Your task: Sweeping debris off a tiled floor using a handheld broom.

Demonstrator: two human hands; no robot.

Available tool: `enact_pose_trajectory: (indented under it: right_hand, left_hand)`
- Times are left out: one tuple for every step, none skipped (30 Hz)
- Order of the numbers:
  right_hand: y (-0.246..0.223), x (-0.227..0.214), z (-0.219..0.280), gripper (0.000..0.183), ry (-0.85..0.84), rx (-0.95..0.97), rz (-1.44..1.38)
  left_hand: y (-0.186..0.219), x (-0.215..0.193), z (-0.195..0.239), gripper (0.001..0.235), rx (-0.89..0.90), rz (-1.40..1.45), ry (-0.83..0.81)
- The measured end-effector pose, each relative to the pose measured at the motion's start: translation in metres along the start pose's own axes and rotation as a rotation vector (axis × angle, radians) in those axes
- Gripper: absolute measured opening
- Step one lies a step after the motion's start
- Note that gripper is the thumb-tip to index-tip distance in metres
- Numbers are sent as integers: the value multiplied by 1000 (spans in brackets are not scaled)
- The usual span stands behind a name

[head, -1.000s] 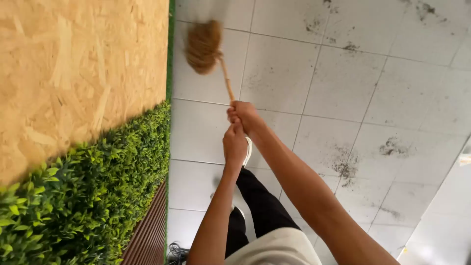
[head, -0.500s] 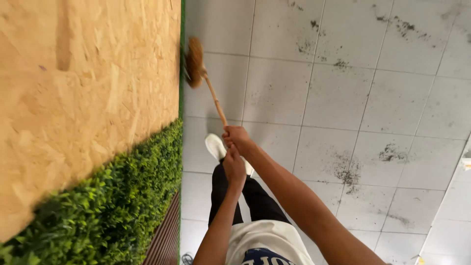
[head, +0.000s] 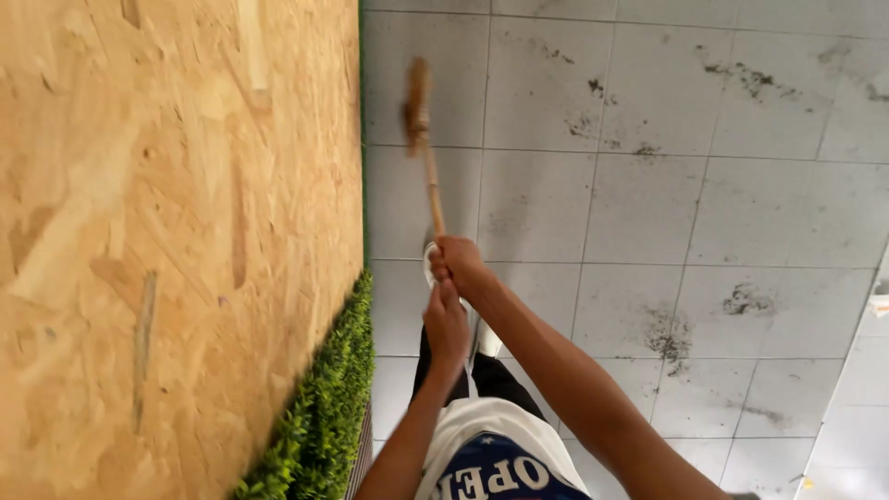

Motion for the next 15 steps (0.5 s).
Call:
enact_pose_trajectory:
  right_hand:
    - [-10, 18, -24, 18, -1, 8, -3]
    - [-16, 34, -49, 19, -110, 46, -1]
    - [-21, 48, -74, 20, -219, 85, 0]
    - [-22, 34, -110, 20, -204, 101, 4]
    - [-24, 21, -144, 8, -300, -29, 115]
    - [-23, 16, -178, 17, -405, -159, 221]
    - [-14, -1, -180, 17, -401, -142, 221]
    - [-21, -16, -186, 13, -244, -143, 18]
    - [-29, -32, -190, 20, -87, -144, -185]
    - [-38, -22, -163, 20, -93, -159, -186]
    - [-46, -16, -136, 22, 87, -154, 64]
    - [-53, -17, -107, 29, 277, -147, 315]
    - [-61, -6, -77, 29, 281, -162, 316]
    - [-58, 6, -45, 20, 223, -96, 163]
    - [-54, 16, -15, 12, 165, -31, 10]
  left_hand:
    - [14, -2, -23, 51, -5, -7, 3]
    - [25, -1, -43, 50, 22, -38, 2]
    - [34, 0, -64, 51, 48, -69, 0]
    - [26, 11, -88, 51, 26, -70, -7]
    - [18, 22, -111, 50, 45, -95, -77]
    - [10, 28, -136, 50, 69, -122, -141]
    - [-4, 35, -139, 50, 52, -127, -141]
    - [-9, 47, -147, 52, 85, -151, -172]
    - [-11, 59, -154, 55, 117, -175, -203]
    - [16, 41, -125, 55, 132, -170, -203]
    - [42, 23, -95, 54, 129, -164, -219]
    - [65, 8, -61, 53, 123, -153, -240]
    - [59, 7, -59, 53, 133, -143, -244]
    - [49, 1, -55, 51, 120, -180, -197]
    - [36, -3, -51, 52, 107, -217, -149]
Point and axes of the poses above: each hand's wrist, its own z-axis away from the middle knuckle, its own x-axis out of the palm, y = z × x, the point moved 2 cm from there along -z, towards the middle knuckle, and after that the axes turned 5 degrees about y, right-handed, at the moved point
